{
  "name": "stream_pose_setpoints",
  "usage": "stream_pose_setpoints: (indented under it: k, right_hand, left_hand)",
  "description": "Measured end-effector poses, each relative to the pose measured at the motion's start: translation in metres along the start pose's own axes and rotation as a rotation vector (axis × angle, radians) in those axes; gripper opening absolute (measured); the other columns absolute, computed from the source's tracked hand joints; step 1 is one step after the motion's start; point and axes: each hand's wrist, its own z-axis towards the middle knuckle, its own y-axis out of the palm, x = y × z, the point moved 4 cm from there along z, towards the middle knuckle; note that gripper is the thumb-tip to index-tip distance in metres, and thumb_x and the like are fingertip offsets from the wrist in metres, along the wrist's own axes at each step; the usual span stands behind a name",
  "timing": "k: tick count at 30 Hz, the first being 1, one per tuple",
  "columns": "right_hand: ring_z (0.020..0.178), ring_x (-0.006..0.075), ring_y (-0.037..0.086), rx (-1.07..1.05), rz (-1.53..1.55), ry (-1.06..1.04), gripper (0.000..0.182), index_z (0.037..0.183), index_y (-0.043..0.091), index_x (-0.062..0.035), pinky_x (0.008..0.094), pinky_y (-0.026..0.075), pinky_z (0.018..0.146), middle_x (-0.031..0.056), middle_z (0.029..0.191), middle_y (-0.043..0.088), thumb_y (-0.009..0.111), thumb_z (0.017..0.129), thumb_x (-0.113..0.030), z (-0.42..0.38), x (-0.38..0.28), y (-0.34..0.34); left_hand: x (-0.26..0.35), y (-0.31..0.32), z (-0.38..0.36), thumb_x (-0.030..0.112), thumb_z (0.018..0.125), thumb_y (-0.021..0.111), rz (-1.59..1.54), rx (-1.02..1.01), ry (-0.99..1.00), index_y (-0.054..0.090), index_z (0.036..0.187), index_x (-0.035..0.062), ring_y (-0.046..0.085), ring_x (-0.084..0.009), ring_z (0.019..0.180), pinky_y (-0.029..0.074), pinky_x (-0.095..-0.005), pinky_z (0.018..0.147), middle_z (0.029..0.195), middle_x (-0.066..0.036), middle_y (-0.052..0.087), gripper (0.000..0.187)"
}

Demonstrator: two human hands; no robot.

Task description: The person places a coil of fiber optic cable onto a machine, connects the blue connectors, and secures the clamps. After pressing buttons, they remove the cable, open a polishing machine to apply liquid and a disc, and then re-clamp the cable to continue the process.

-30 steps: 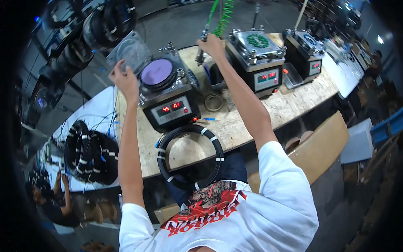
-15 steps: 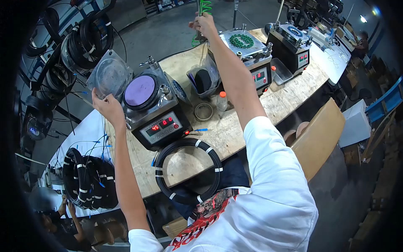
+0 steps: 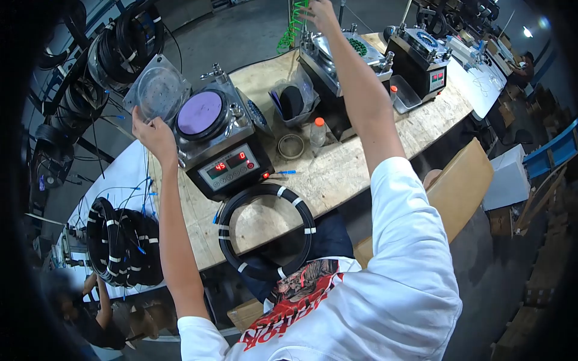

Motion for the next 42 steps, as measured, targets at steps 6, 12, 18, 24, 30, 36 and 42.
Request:
stream_pose_setpoints:
  k: [6,12,18,24,30,36,42]
  right_hand:
    - [0.087,0.0172,0.069,-0.177,-0.195,-0.018,0.051,0.147,0.043,-0.0075,0.0286,0.058,0.069,0.0110,0.102,0.067,0.057,0.098,-0.006,-0.086,-0.044,0.043]
    - [0.077,0.0260,0.071,-0.069,-0.657,0.232,0.039,0.130,0.055,0.0005,0.0352,0.061,0.072,0.0155,0.093,0.067,0.057,0.092,0.001,-0.241,-0.037,0.073]
    - [0.085,0.0338,0.073,0.117,-1.255,0.394,0.063,0.142,0.048,-0.0029,0.0425,0.057,0.083,0.0216,0.102,0.071,0.073,0.085,-0.016,-0.363,0.045,0.014]
    - [0.119,0.0328,0.064,0.226,-1.093,0.272,0.073,0.139,0.050,0.0025,0.0400,0.049,0.100,0.0245,0.127,0.065,0.084,0.082,-0.026,-0.383,0.124,-0.018]
    - [0.096,0.0135,0.067,0.288,-0.581,0.231,0.045,0.124,0.058,0.0004,0.0299,0.053,0.082,0.0090,0.106,0.070,0.080,0.088,-0.015,-0.338,0.077,0.057]
    - [0.108,0.0239,0.063,-0.250,-1.120,-0.105,0.063,0.140,0.055,-0.0057,0.0340,0.047,0.100,0.0113,0.125,0.067,0.080,0.085,-0.023,-0.230,0.009,0.161]
    - [0.120,0.0255,0.059,-0.612,-1.661,-0.460,0.042,0.123,0.066,-0.0133,0.0499,0.045,0.101,0.0043,0.120,0.066,0.076,0.083,-0.019,-0.201,-0.008,0.265]
  left_hand:
    - [-0.027,0.004,0.004,0.004,0.086,0.061,0.023,0.017,-0.079,0.037,0.149,-0.0022,0.064,-0.0352,0.105,0.051,-0.0399,0.098,0.138,-0.030,0.043,0.067]
    - [-0.030,0.005,0.006,0.004,0.084,0.059,0.003,-0.066,-0.155,0.036,0.146,-0.0075,0.047,-0.0439,0.126,0.041,-0.0431,0.108,0.137,-0.034,0.043,0.068]
    - [-0.044,0.015,0.007,0.006,0.084,0.062,-0.019,-0.109,-0.197,0.038,0.145,-0.0035,0.045,-0.0467,0.127,0.035,-0.0473,0.112,0.137,-0.034,0.043,0.066]
    - [-0.043,0.009,0.009,0.004,0.079,0.061,-0.024,-0.056,-0.172,0.044,0.138,-0.0023,0.047,-0.0460,0.124,0.036,-0.0477,0.110,0.131,-0.032,0.050,0.061]
    - [-0.047,0.008,0.009,0.001,0.080,0.062,-0.009,0.022,-0.169,0.050,0.133,0.0012,0.058,-0.0411,0.118,0.050,-0.0442,0.099,0.128,-0.027,0.056,0.054]
    - [-0.048,0.006,0.008,-0.007,0.081,0.059,-0.169,-0.006,-0.253,0.048,0.127,-0.0025,0.055,-0.0417,0.120,0.042,-0.0445,0.104,0.126,-0.025,0.055,0.047]
    - [-0.066,0.012,0.004,-0.004,0.081,0.060,-0.170,0.087,-0.304,0.047,0.123,-0.0030,0.068,-0.0339,0.097,0.052,-0.0401,0.087,0.119,-0.025,0.061,0.044]
